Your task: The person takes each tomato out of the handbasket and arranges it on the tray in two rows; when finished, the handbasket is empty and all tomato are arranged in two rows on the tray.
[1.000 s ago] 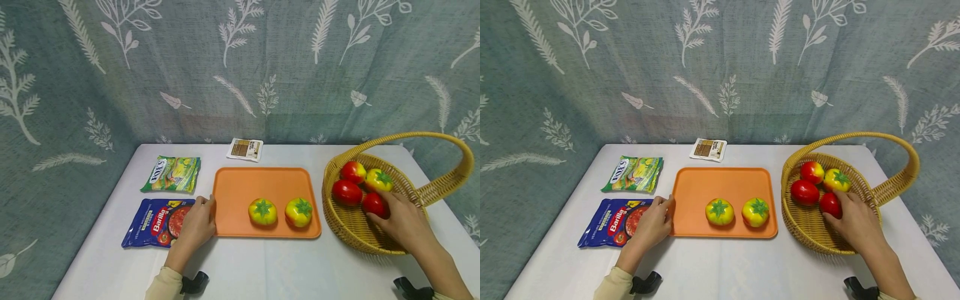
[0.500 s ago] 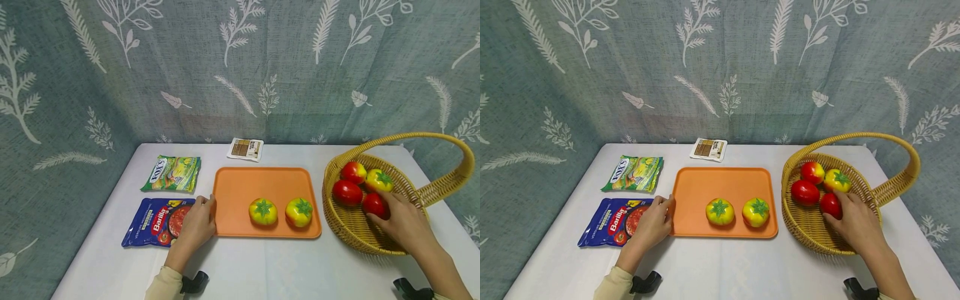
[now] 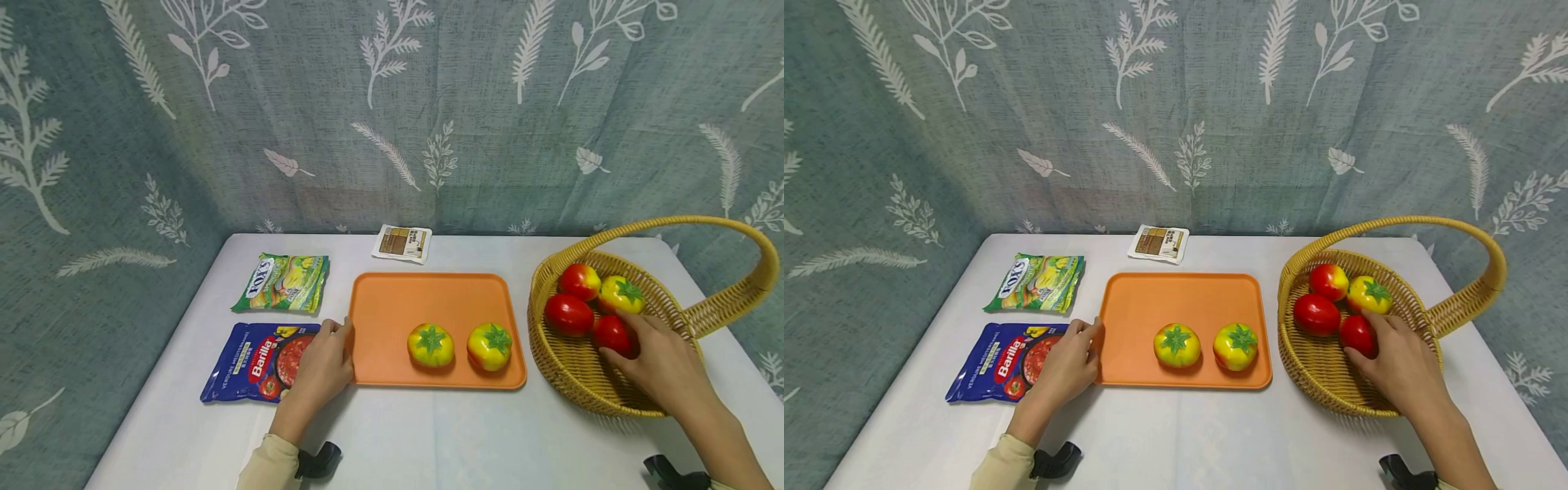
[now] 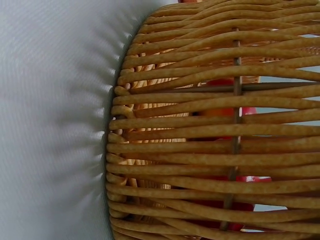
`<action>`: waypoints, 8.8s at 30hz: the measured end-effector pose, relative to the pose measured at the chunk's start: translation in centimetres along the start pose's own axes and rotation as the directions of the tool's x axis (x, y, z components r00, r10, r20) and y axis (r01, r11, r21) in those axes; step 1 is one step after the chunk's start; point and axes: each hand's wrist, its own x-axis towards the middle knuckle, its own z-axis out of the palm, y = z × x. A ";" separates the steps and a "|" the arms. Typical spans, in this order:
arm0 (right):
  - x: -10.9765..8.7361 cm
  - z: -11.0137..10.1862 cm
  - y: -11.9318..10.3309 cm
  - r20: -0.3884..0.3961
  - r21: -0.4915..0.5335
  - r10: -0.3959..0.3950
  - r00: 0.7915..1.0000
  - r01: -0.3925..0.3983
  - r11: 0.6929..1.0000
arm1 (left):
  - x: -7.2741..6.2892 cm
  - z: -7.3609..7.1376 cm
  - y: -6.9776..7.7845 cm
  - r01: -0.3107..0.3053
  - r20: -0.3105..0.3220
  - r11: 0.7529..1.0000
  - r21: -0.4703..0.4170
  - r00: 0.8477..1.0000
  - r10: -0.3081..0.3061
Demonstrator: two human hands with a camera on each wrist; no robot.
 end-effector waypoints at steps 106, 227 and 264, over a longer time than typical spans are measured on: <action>-4.2 -3.9 -10.0 -0.416 0.079 -0.289 0.862 0.351 0.933 | -0.1 0.0 -0.2 0.001 -0.008 1.000 -0.017 1.000 -0.001; 1.4 1.9 -24.8 -0.213 0.198 -0.671 0.710 0.704 0.682 | 0.0 0.1 0.0 -0.003 -0.024 1.000 0.010 1.000 0.003; 3.2 5.3 -28.2 -0.032 0.200 -0.724 0.689 0.714 0.671 | -0.2 -0.3 0.1 0.082 0.015 0.991 -0.102 0.997 -0.081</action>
